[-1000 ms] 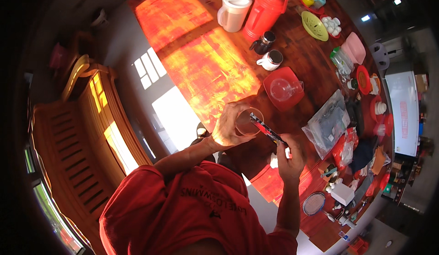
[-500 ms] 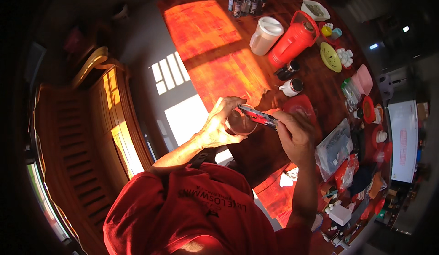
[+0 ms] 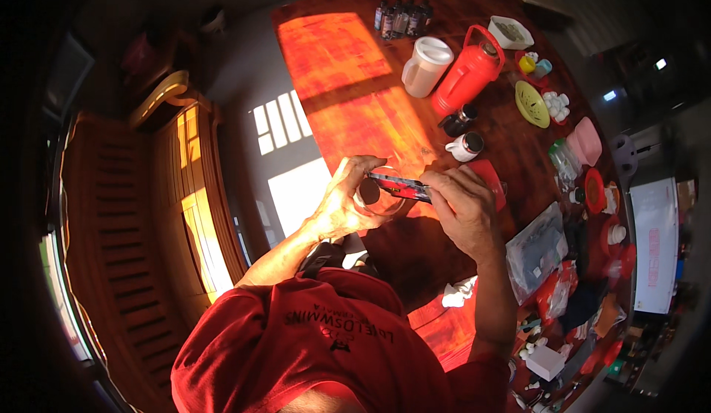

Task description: The person opens a small packet and pours its contents into a glass. They then pour hot water from a red thermos into the glass and stir the mixture with a spoon. Finally, the person wipes the rim of the glass with a tissue.

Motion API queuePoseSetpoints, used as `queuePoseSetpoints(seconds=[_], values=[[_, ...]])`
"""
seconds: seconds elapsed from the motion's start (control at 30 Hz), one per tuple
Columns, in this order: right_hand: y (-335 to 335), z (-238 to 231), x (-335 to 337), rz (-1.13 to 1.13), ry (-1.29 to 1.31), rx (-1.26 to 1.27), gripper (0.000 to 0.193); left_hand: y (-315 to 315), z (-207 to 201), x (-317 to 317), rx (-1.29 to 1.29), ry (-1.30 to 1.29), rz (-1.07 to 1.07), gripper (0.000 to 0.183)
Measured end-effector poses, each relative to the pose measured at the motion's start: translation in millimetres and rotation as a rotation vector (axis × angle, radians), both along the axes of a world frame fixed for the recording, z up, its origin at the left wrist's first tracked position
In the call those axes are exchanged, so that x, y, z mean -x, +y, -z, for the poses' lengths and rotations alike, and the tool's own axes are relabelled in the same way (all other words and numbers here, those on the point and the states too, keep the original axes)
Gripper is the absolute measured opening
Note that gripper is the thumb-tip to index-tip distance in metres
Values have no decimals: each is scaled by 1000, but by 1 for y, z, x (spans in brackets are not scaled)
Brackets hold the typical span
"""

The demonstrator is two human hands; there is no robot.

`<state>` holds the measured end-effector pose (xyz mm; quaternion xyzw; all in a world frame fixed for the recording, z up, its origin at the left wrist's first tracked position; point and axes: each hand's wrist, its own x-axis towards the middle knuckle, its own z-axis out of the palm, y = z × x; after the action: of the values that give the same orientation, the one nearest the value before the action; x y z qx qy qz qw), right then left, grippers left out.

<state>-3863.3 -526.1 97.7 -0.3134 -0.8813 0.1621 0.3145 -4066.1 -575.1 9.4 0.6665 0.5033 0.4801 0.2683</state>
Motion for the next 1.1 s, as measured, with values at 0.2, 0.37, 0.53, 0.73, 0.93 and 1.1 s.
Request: queuePoseSetpoints(seconds=[0.2, 0.37, 0.53, 0.73, 0.93, 1.1], values=[[-9, 14, -23, 25, 44, 90, 28, -9, 6, -16, 23, -7, 3, 73], [-2, 14, -22, 42, 102, 202, 28, -3, 11, -18, -83, 51, -34, 69], [15, 11, -2, 132, 269, 498, 29, 13, 18, -10, -28, -39, -65, 74], [45, 29, 43, 253, 572, 460, 26, 48, 14, 29, 2, -84, -100, 78], [51, 27, 114, 160, 189, 29, 24, 85, 0, 93, -36, -14, -154, 74], [72, 32, 167, 159, 177, -55, 24, 113, 15, 151, -111, 54, -147, 77]])
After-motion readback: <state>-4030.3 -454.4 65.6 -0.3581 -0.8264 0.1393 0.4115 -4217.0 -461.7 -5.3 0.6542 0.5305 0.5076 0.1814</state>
